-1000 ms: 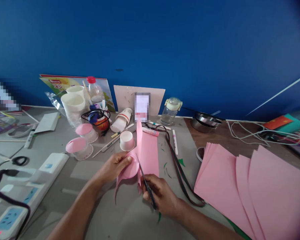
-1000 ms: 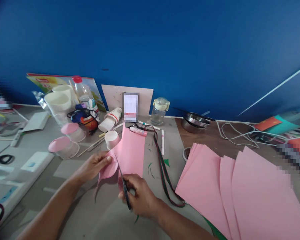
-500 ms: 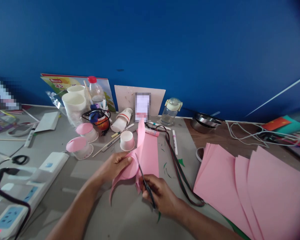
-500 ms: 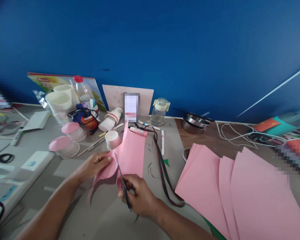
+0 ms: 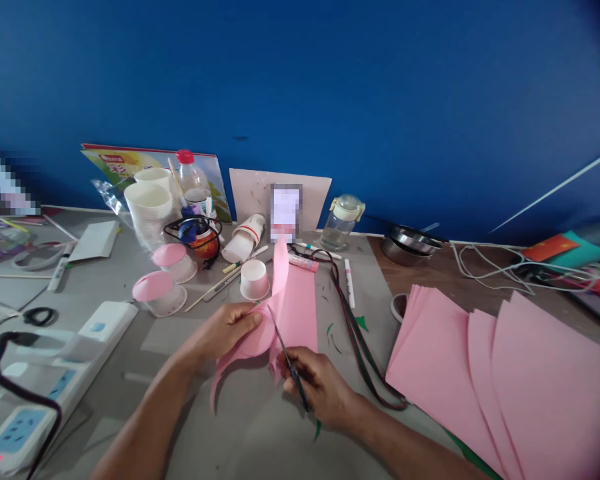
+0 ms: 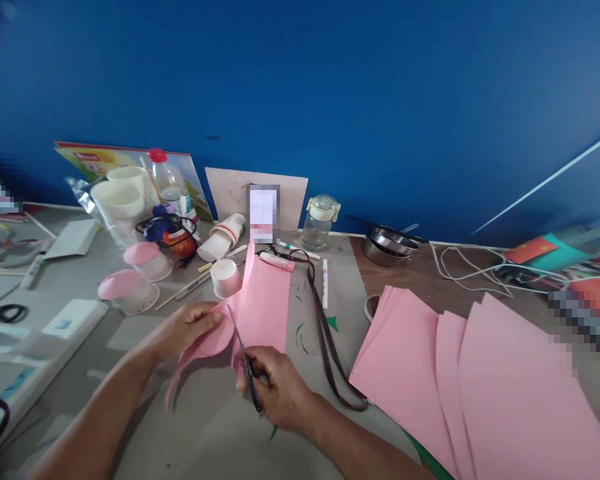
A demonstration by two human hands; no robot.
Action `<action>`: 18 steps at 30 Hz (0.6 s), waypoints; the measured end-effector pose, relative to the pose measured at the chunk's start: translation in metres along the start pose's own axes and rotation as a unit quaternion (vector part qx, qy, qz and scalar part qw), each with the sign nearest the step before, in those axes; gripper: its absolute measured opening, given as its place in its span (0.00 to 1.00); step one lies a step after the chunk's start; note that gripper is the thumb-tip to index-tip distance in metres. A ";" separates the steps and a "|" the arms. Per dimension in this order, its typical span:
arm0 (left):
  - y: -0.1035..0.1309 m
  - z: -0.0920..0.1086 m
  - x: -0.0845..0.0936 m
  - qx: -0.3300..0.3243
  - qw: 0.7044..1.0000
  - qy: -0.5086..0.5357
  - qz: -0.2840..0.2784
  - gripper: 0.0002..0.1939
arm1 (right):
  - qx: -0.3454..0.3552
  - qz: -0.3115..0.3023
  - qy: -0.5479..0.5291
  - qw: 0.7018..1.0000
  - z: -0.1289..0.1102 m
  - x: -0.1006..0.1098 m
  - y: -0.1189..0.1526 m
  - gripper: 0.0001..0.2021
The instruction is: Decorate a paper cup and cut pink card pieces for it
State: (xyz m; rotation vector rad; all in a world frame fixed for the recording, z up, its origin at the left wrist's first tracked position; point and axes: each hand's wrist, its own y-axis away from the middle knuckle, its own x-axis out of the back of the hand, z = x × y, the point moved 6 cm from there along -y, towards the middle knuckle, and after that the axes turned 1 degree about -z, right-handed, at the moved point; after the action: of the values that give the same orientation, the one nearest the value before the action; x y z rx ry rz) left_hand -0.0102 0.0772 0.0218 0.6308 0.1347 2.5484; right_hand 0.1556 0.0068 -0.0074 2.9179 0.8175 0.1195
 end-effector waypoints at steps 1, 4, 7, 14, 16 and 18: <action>0.000 0.000 0.000 0.002 1.000 0.002 0.001 0.21 | 0.003 -0.001 0.000 1.000 0.000 0.000 0.000 0.03; 0.000 0.001 -0.002 0.010 1.000 0.001 0.002 0.21 | 0.011 -0.001 -0.006 1.000 0.002 -0.001 -0.001 0.03; 0.000 0.001 -0.004 0.013 1.000 -0.003 -0.002 0.22 | 0.025 -0.005 -0.014 1.000 0.002 -0.002 -0.002 0.03; 0.000 -0.004 -0.005 0.020 1.000 -0.001 -0.004 0.23 | 0.009 0.002 0.008 1.000 -0.003 -0.001 -0.002 0.03; 0.000 -0.004 -0.005 0.019 1.000 0.004 -0.003 0.23 | -0.002 0.001 0.012 1.000 -0.004 -0.001 -0.002 0.04; 0.000 -0.004 -0.005 0.018 1.000 0.007 -0.006 0.22 | -0.006 -0.001 0.009 1.000 -0.004 -0.001 -0.001 0.03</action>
State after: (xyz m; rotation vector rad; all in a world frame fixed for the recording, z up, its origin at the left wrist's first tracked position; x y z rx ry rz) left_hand -0.0083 0.0750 0.0161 0.6239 0.1900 2.5455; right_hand 0.1539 0.0078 -0.0036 2.9095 0.8185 0.1504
